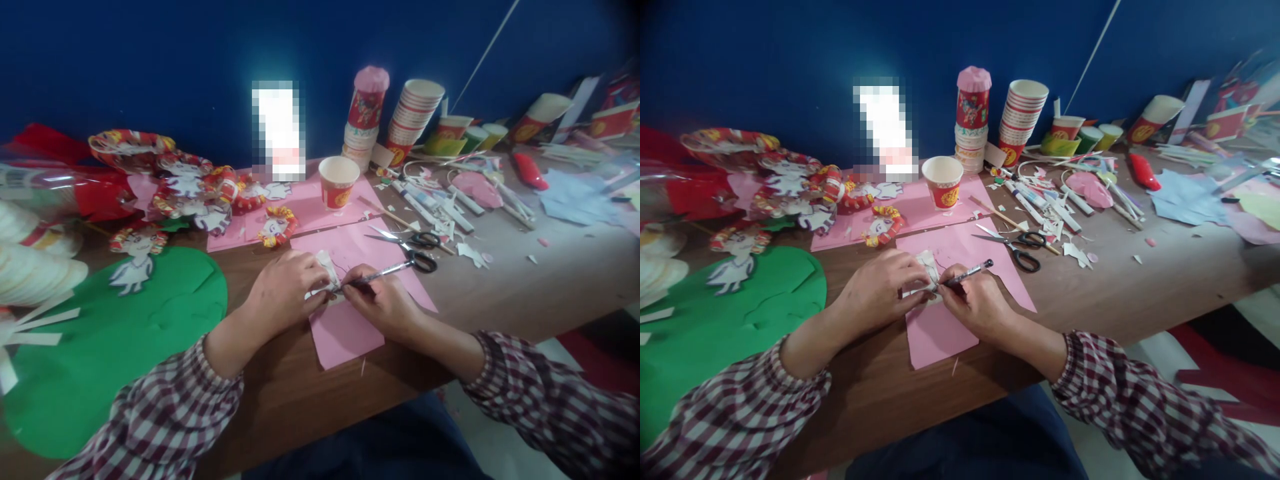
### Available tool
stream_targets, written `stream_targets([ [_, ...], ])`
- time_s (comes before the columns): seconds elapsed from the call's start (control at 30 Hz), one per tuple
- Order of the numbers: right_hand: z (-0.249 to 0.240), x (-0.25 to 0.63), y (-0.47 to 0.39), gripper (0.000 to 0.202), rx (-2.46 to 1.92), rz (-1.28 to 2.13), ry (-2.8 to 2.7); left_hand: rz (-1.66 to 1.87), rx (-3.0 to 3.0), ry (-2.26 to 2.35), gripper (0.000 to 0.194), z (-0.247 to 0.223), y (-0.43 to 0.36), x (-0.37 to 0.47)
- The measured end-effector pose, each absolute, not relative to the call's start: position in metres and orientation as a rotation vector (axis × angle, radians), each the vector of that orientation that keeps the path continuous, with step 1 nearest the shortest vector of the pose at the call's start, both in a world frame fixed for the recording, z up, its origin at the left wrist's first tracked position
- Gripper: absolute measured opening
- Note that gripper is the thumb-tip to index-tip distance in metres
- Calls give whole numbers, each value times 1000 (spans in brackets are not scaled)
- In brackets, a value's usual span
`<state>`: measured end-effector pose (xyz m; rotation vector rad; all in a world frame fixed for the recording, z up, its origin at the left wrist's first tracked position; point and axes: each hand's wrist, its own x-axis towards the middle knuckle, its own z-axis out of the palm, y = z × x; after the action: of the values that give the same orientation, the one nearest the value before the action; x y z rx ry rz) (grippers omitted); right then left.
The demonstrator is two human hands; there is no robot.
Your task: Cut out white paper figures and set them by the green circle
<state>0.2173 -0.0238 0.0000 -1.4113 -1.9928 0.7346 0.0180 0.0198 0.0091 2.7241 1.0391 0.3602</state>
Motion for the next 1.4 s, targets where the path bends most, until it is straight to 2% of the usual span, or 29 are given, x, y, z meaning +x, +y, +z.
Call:
stream_targets([
  [1.4, -5, 219, -25, 8, -1457, 738, -1991, 328, 2726, 1041, 14, 9, 20, 18],
])
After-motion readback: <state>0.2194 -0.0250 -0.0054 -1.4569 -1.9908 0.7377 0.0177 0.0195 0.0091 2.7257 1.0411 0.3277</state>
